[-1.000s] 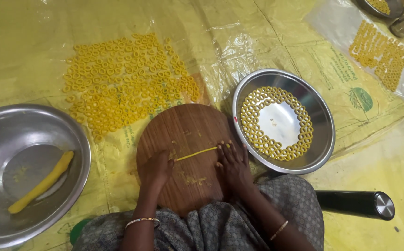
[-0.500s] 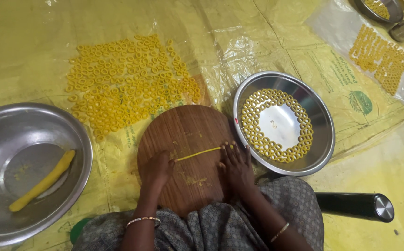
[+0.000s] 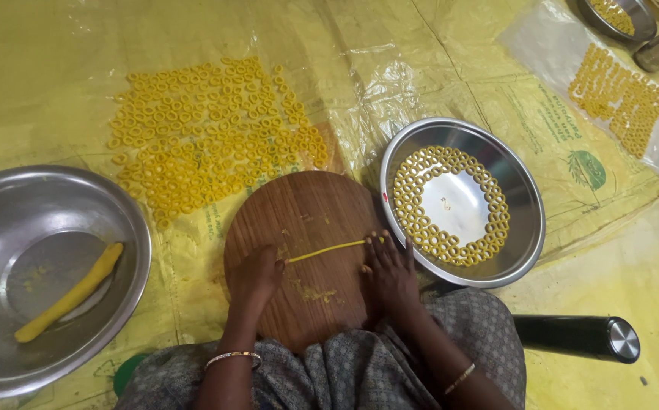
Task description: The person rolls small pieces of yellow dough into thin ropes on a wooden board, then folds and joins the ends to form rings. The finished rings are placed into a metal bowl. The process is repeated continuously.
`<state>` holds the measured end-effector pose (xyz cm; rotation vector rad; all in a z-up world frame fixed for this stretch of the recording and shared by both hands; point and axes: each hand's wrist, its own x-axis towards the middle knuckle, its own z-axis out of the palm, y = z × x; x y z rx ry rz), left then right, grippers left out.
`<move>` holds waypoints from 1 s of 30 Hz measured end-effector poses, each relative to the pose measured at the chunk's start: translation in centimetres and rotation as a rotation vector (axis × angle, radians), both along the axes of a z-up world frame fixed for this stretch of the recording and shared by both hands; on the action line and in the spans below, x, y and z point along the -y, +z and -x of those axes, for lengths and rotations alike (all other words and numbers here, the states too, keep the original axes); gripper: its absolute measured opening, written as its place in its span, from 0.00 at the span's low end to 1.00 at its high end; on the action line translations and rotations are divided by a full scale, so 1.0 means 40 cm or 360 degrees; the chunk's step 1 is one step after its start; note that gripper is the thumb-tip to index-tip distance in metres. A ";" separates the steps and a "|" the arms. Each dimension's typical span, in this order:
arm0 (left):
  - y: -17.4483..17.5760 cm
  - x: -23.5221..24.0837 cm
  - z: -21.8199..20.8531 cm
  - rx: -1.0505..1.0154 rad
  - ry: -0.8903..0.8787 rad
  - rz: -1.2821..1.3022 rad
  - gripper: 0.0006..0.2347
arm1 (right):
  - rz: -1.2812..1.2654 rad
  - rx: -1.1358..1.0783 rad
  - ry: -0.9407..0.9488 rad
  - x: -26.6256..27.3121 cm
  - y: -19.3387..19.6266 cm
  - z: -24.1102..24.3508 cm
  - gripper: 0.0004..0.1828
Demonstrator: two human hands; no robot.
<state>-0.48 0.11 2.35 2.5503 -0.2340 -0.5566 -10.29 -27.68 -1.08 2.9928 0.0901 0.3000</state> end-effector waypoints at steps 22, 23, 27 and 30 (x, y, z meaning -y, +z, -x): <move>0.010 -0.003 0.008 0.0095 -0.0013 -0.0009 0.08 | -0.0018 -0.0040 0.0016 0.074 -0.005 -0.065 0.31; 0.016 -0.005 0.004 0.0190 -0.0010 -0.0040 0.07 | -0.0024 -0.0019 0.0048 0.089 -0.008 -0.090 0.30; 0.061 0.000 0.010 0.0453 0.0002 -0.0170 0.09 | -0.0449 -0.0016 0.0120 0.138 -0.025 -0.111 0.28; 0.112 0.018 0.037 0.0612 -0.0019 -0.0036 0.12 | -0.0734 0.0145 0.0129 0.158 -0.039 -0.100 0.26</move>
